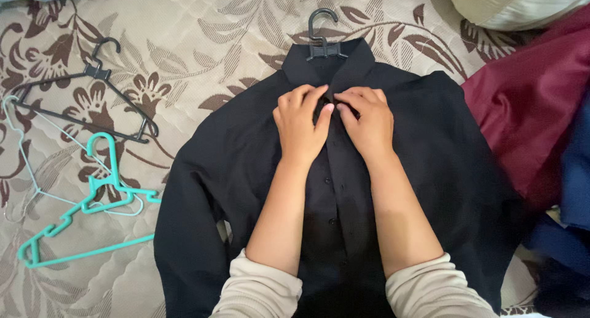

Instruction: The person places a black shirt on a hanger, smooths the collar and front, then buttons the shirt from top to bottom. The shirt remains on the hanger on the bed at the end of the clip.

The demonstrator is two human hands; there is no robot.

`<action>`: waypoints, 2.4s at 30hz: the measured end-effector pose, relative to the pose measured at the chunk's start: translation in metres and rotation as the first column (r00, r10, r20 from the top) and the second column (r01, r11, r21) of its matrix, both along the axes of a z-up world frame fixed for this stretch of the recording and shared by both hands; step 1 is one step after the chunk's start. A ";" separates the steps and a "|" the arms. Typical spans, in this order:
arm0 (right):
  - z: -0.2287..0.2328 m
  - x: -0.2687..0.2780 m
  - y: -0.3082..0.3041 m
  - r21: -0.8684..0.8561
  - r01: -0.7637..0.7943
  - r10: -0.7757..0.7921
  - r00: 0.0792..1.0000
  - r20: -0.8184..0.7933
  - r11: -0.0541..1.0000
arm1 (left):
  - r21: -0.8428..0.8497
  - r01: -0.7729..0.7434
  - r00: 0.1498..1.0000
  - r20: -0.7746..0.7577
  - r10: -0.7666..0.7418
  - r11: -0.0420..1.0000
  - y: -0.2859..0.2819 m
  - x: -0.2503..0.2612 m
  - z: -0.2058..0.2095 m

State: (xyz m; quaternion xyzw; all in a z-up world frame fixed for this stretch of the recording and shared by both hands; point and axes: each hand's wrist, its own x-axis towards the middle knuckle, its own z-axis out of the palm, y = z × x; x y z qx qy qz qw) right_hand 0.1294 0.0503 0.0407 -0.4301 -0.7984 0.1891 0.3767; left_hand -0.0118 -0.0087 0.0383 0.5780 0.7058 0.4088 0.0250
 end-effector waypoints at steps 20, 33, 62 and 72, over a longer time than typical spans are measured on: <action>-0.053 0.001 0.170 -0.250 -0.085 0.175 0.915 0.363 0.965 | 0.021 0.022 0.998 -0.051 -0.020 1.000 0.009 -0.006 -0.019; -0.003 0.071 0.114 0.344 -0.016 -0.138 0.898 0.418 0.939 | 0.083 0.027 0.999 -0.019 -0.026 0.996 0.009 -0.007 -0.021; -0.035 0.040 -0.046 -0.415 -0.052 -0.005 0.991 -0.136 0.908 | -0.395 0.084 0.989 0.145 -0.028 0.915 -0.037 0.005 -0.007; -0.025 0.026 -0.059 -0.365 -0.081 0.013 0.983 -0.185 0.928 | -0.232 0.174 0.954 0.279 -0.106 0.957 -0.059 0.015 0.016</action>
